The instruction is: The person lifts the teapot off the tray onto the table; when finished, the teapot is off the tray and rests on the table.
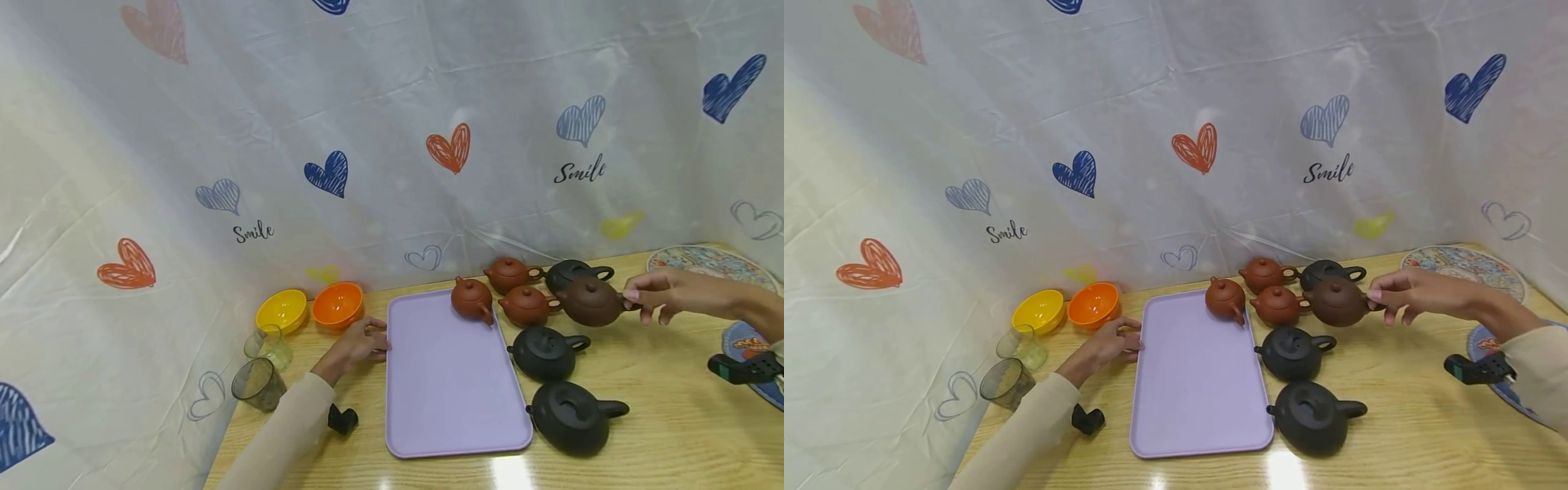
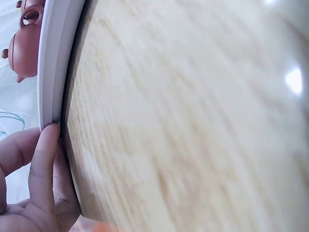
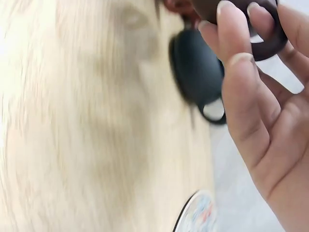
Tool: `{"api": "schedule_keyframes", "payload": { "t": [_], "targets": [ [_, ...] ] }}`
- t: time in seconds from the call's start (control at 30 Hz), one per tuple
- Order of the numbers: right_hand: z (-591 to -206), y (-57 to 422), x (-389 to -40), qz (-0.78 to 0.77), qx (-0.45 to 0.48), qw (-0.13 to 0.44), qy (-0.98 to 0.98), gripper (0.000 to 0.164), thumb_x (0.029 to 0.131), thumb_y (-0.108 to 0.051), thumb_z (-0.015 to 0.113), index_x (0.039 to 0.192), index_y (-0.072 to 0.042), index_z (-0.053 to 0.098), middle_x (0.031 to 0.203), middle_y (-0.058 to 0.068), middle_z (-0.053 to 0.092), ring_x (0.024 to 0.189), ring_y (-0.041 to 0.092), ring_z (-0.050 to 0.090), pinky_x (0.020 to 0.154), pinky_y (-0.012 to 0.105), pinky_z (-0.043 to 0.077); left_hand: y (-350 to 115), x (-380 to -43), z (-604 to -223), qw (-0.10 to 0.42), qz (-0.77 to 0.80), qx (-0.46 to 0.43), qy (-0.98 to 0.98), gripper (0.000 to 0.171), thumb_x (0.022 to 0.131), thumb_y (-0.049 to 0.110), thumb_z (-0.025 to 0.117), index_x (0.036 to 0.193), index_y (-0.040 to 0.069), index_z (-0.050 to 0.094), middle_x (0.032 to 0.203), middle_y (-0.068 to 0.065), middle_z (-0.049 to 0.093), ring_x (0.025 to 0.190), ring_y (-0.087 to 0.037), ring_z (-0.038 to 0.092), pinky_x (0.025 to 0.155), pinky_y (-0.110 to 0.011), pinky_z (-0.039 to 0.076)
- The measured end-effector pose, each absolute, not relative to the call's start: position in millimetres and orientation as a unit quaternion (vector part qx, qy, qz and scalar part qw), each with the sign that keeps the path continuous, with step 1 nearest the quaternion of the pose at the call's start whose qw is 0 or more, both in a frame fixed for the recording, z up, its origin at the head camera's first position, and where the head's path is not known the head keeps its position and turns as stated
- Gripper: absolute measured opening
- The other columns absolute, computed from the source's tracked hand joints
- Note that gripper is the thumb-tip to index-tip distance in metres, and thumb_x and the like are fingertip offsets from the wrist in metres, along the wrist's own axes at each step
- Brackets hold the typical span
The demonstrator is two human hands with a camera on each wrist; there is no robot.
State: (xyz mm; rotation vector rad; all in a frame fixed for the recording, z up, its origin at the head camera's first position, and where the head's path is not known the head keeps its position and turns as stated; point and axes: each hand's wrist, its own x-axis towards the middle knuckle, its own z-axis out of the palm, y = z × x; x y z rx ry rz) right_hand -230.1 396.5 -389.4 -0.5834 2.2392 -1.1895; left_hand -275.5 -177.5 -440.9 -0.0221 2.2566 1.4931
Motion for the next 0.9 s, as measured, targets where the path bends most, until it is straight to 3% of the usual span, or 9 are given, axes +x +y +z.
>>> {"api": "schedule_keyframes", "payload": {
  "t": [0.47,0.67,0.9],
  "targets": [
    [-417.9,406.3,-242.3,-0.469,-0.229,0.344,0.780,0.032,0.110,-0.014,0.036,0.104,0.013,0.051,0.094,0.017,0.061,0.086,0.032,0.065,0.068,0.041,0.059,-176.9,-274.7,-441.0,0.223,0.534,-0.011,0.816,0.046,0.091,-0.001,0.068,0.134,0.000,0.050,0.121,-0.021,0.061,0.091,-0.021,0.068,0.083,-0.035,0.062],
    [-417.6,407.5,-243.6,-0.449,-0.234,0.319,0.801,0.029,0.109,-0.014,0.037,0.108,0.006,0.058,0.094,0.018,0.063,0.082,0.028,0.066,0.066,0.038,0.059,-175.9,-275.1,-439.5,0.220,0.535,-0.009,0.816,0.046,0.091,-0.001,0.068,0.134,0.001,0.050,0.120,-0.021,0.061,0.090,-0.020,0.068,0.084,-0.036,0.062],
    [-420.7,409.4,-237.1,-0.423,-0.199,0.263,0.844,0.030,0.109,-0.018,0.042,0.119,-0.001,0.065,0.089,0.008,0.064,0.071,0.022,0.063,0.060,0.035,0.057,-176.4,-275.3,-439.7,0.215,0.537,-0.011,0.816,0.045,0.091,-0.002,0.068,0.133,0.000,0.051,0.119,-0.021,0.062,0.088,-0.020,0.068,0.082,-0.036,0.062]
  ]
}}
